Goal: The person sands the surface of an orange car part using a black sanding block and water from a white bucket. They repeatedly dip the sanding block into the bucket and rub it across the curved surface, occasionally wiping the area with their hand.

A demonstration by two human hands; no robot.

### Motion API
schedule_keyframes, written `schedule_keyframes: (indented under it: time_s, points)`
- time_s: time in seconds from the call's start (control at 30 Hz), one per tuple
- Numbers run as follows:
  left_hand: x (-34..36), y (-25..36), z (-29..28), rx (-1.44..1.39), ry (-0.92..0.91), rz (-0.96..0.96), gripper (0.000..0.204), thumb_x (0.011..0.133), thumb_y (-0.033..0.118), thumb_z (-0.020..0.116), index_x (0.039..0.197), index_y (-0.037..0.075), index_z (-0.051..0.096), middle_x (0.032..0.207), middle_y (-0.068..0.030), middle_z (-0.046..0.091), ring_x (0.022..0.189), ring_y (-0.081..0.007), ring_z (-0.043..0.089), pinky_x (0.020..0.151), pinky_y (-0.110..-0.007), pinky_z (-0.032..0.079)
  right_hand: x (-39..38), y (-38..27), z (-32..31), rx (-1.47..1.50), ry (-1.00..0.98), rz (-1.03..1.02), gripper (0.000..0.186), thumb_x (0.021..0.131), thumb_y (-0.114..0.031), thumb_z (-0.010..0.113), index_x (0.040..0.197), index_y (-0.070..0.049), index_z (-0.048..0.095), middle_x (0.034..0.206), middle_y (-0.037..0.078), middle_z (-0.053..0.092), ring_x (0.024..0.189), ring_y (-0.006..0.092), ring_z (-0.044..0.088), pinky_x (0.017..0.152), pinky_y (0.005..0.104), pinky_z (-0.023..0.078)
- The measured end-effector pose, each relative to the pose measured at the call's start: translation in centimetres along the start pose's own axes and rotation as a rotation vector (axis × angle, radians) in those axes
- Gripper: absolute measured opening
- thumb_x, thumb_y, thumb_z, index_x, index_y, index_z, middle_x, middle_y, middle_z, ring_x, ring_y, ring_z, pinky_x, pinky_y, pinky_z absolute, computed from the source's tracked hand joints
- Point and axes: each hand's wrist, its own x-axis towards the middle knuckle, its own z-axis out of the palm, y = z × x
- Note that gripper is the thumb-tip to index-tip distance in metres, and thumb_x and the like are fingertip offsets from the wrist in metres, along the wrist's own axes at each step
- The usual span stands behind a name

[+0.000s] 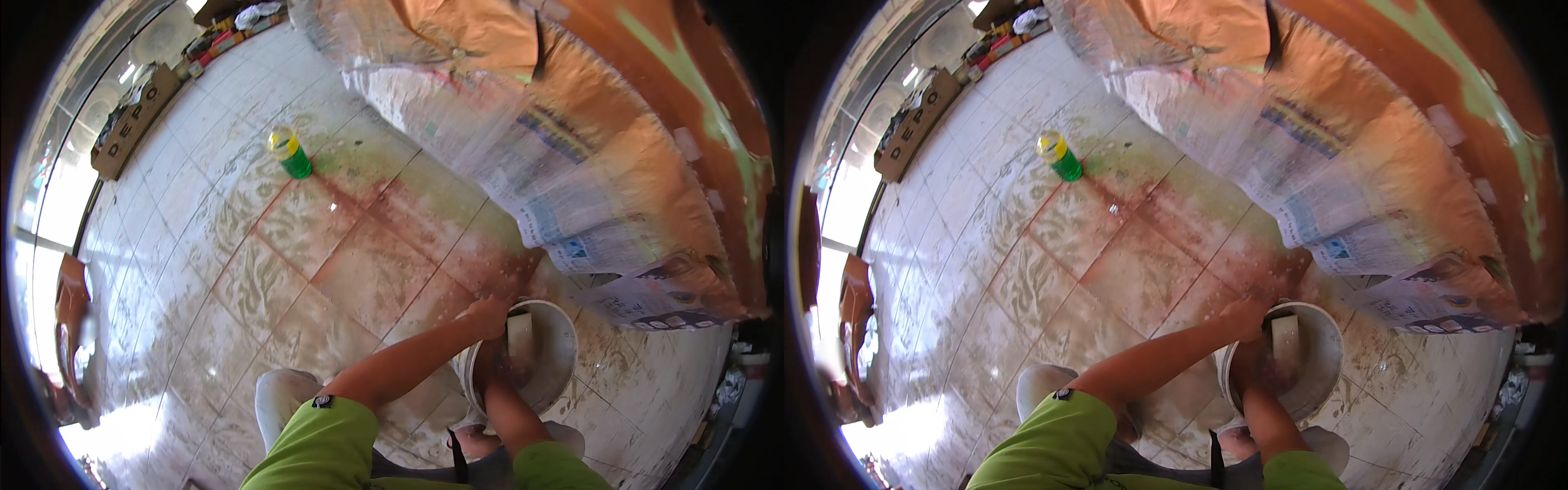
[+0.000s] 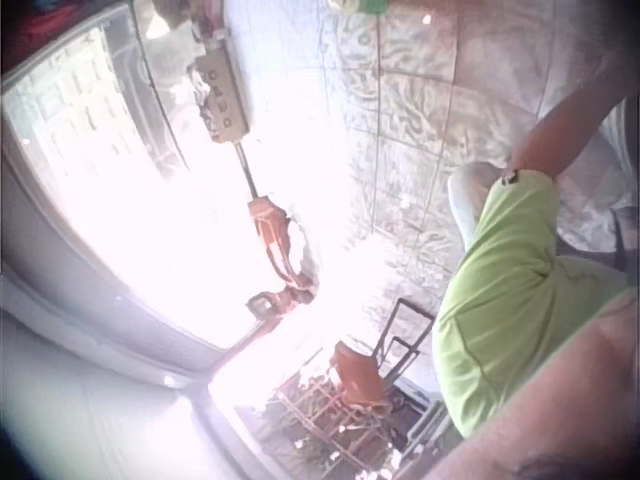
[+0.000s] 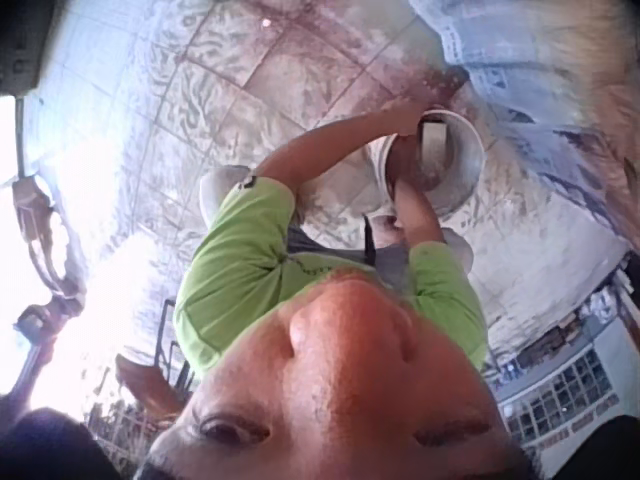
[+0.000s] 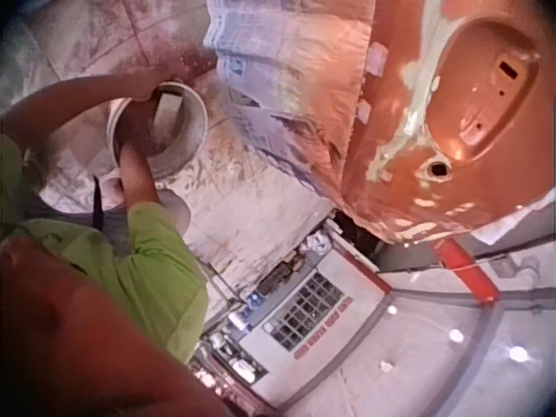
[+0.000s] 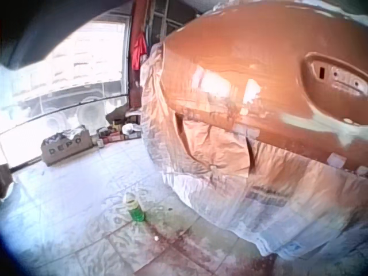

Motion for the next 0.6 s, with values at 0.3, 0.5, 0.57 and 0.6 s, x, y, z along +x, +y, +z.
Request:
schedule_keyframes:
  time_s: [0.3, 0.5, 0.57, 0.6]
  points:
    - [2.6, -6.6, -0.8, -0.226, 0.076, 0.451, 0.076, 0.079, 0.015, 0.073, 0.152, 0.007, 0.051, 0.136, -0.0281, 0.068, 0.123, -0.0464, 0.068, 0.101, -0.052, 0.055, 3.9, -5.3, -16.8, -0.850, -0.578, -0.310, 0.054, 0.089, -0.052, 0.073, 0.133, -0.021, 0.075, 0.130, 0.014, 0.074, 0.122, 0.0342, 0.070, 0.102, 0.0486, 0.055]
    - [-1.1, -8.7, -10.1, -0.170, -0.044, 0.048, 0.081, 0.078, 0.013, 0.070, 0.157, 0.021, 0.049, 0.132, -0.0252, 0.071, 0.119, -0.0398, 0.071, 0.094, -0.048, 0.058, -8.0, -14.3, -23.5, -0.653, -0.016, -0.446, 0.059, 0.092, -0.041, 0.074, 0.149, -0.029, 0.065, 0.151, 0.027, 0.055, 0.128, 0.0471, 0.059, 0.108, 0.0562, 0.047]
    - [0.0, -12.8, -11.6, -0.105, 0.015, 0.124, 0.088, 0.076, 0.013, 0.072, 0.160, 0.022, 0.046, 0.134, -0.0241, 0.071, 0.121, -0.0393, 0.071, 0.097, -0.047, 0.058, -9.2, -13.5, -18.6, -0.281, 0.296, -0.596, 0.064, 0.093, -0.037, 0.073, 0.155, -0.027, 0.058, 0.154, 0.032, 0.046, 0.131, 0.0516, 0.053, 0.110, 0.0596, 0.044]
    - [-0.6, -13.7, -12.7, -0.101, 0.032, 0.136, 0.091, 0.075, 0.014, 0.073, 0.161, 0.023, 0.045, 0.134, -0.0237, 0.071, 0.121, -0.0392, 0.071, 0.098, -0.047, 0.057, -9.7, -13.2, -15.9, -0.085, 0.441, -0.660, 0.066, 0.094, -0.035, 0.072, 0.158, -0.026, 0.054, 0.156, 0.035, 0.041, 0.132, 0.0539, 0.050, 0.110, 0.0613, 0.042]
